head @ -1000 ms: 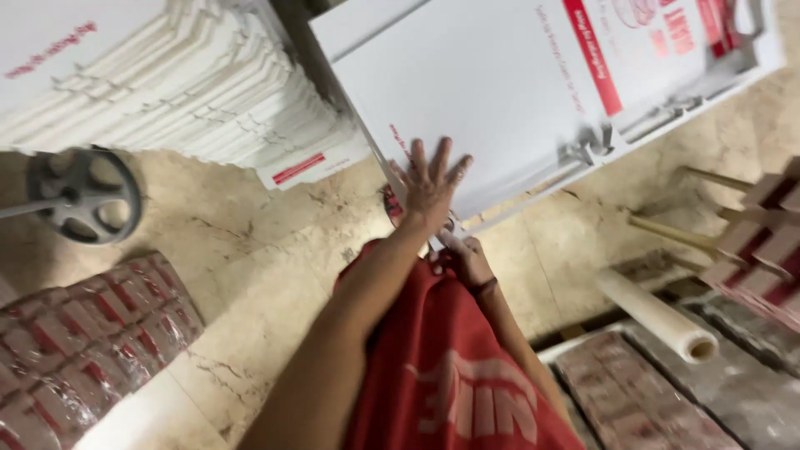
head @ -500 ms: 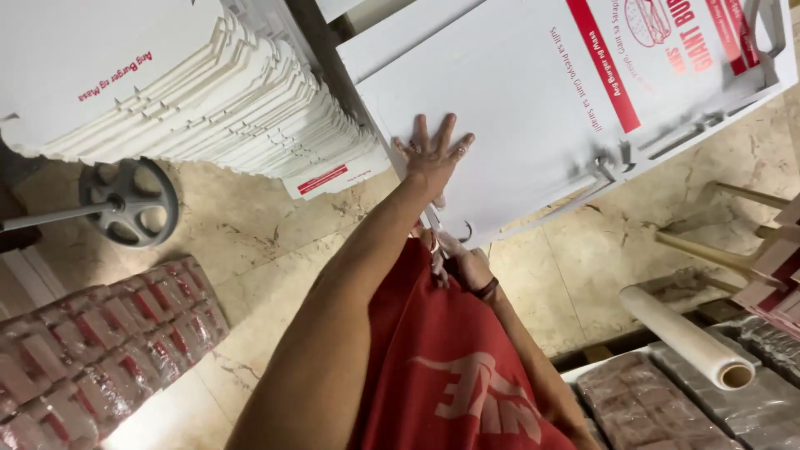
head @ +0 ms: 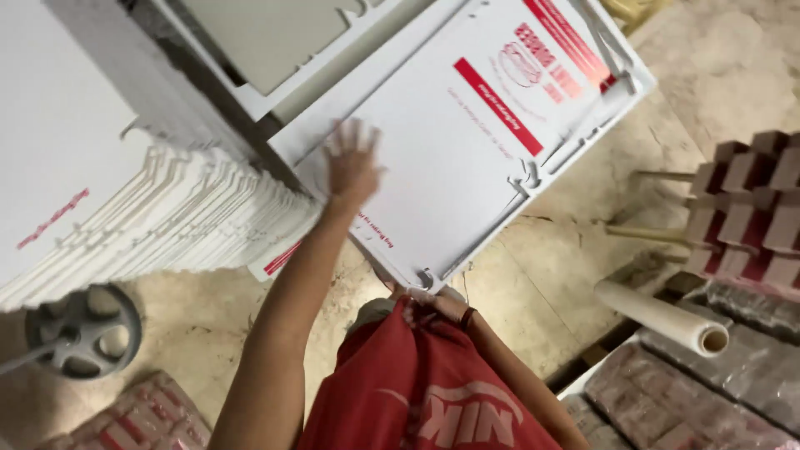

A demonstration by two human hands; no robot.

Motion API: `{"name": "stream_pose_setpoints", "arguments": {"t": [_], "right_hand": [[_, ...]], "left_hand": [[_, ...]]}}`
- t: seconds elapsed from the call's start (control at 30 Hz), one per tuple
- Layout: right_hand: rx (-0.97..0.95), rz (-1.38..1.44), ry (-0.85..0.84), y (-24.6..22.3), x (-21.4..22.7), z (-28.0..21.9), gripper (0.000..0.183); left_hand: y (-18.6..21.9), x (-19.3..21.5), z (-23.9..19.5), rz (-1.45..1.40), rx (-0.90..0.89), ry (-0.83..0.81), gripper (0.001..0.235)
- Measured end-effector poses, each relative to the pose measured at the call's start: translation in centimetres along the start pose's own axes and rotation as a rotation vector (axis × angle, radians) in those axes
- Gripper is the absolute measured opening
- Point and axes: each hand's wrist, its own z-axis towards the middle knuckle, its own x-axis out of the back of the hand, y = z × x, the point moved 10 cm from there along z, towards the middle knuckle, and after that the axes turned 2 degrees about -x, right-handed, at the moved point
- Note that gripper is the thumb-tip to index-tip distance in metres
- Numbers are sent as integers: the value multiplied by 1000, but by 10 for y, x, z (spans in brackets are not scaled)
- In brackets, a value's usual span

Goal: Manually stripping the waste cardboard from die-cut burger box templates to prepare them for folding.

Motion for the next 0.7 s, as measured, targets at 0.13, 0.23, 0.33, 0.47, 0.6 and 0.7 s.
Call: {"name": "stream_pose_setpoints", "arguments": {"t": [0.13,0.23,0.33,0.47,0.6,0.7], "right_hand": [[-244,641,-6,85,-2,53,77],[-187,1168,99,156,-7,77,68],[-240,1217,406,188,18,60,91],[-389,222,505,114,104,-58,48],[-310,126,844,75,218,-134,36],[-214,-210,875,93,304,-181,23]], "left_hand": [[-80,-12,17,-313,172,101,84],[-92,-9,16,-373,153,25,80],[-83,1,-1,-476,154,-144,77],[-13,58,-84,-689,157,-458,86],[46,0,-104,-628,-47,-615,102],[59,15,-47,-639,-62,-417,97]]}}
